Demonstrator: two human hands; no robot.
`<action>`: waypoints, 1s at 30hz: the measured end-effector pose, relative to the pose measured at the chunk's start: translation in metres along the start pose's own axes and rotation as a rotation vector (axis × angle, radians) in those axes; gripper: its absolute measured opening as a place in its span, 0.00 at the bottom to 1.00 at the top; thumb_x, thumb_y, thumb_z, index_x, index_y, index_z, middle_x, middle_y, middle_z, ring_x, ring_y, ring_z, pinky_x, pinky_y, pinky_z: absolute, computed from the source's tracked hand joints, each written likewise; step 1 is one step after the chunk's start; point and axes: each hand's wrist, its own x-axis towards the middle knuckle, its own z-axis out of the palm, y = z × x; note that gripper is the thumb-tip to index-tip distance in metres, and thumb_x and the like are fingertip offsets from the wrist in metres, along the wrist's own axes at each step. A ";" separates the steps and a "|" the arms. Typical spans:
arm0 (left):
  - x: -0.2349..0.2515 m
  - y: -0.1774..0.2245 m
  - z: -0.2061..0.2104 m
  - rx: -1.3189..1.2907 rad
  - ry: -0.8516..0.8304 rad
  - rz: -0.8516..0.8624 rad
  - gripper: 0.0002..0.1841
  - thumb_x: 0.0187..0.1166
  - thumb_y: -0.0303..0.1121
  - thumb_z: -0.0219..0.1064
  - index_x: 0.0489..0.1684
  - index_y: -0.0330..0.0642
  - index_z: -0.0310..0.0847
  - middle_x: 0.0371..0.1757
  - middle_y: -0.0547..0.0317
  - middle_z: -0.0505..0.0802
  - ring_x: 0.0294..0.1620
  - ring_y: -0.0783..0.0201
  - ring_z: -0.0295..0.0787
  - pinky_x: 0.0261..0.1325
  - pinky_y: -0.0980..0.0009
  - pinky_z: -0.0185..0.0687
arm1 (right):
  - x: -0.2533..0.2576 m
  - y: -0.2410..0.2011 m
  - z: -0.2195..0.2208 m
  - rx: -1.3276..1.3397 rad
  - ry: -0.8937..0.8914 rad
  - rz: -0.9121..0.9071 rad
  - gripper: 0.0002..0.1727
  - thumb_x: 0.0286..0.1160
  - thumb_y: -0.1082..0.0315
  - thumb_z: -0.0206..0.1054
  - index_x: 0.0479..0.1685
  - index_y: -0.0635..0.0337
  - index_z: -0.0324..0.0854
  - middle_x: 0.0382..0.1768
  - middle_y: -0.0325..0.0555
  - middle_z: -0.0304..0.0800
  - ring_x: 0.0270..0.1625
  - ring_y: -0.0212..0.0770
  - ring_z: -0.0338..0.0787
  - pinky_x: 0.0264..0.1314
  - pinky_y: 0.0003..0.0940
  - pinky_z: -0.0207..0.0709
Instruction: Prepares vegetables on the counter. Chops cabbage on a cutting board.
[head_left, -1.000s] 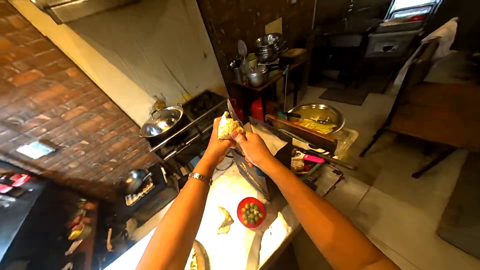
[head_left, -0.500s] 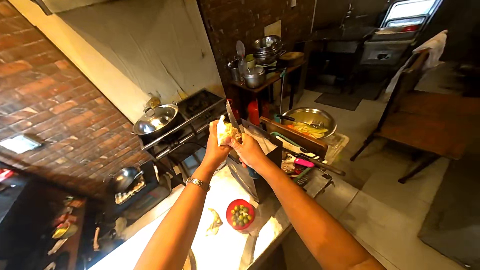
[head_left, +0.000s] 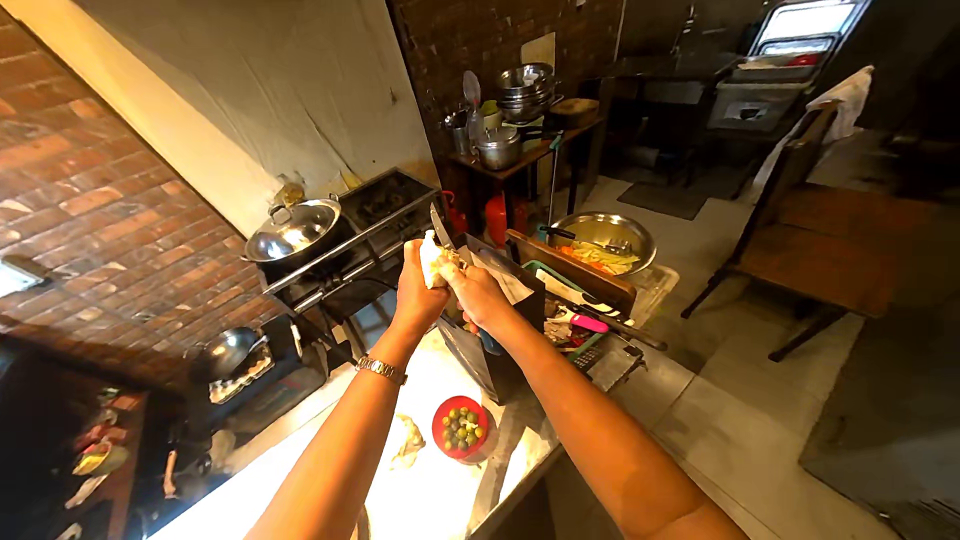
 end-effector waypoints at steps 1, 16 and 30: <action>-0.001 0.002 0.002 0.010 0.018 -0.003 0.40 0.67 0.20 0.75 0.80 0.43 0.56 0.60 0.40 0.87 0.56 0.49 0.89 0.56 0.46 0.86 | 0.000 0.001 0.000 0.021 0.002 -0.003 0.35 0.88 0.34 0.49 0.37 0.61 0.76 0.18 0.44 0.71 0.11 0.34 0.70 0.15 0.29 0.69; -0.009 -0.007 0.031 -0.014 0.312 0.077 0.43 0.67 0.26 0.76 0.85 0.43 0.53 0.71 0.37 0.81 0.68 0.42 0.83 0.66 0.43 0.82 | -0.002 0.007 -0.014 -0.155 -0.014 -0.117 0.39 0.87 0.31 0.46 0.34 0.60 0.81 0.19 0.47 0.74 0.15 0.40 0.73 0.18 0.38 0.71; 0.014 -0.020 0.016 -0.191 0.394 0.033 0.49 0.51 0.17 0.78 0.81 0.32 0.56 0.71 0.36 0.81 0.70 0.48 0.82 0.72 0.53 0.81 | -0.011 -0.023 -0.023 -0.236 0.056 -0.166 0.35 0.88 0.35 0.51 0.27 0.58 0.78 0.14 0.38 0.68 0.10 0.33 0.65 0.14 0.32 0.64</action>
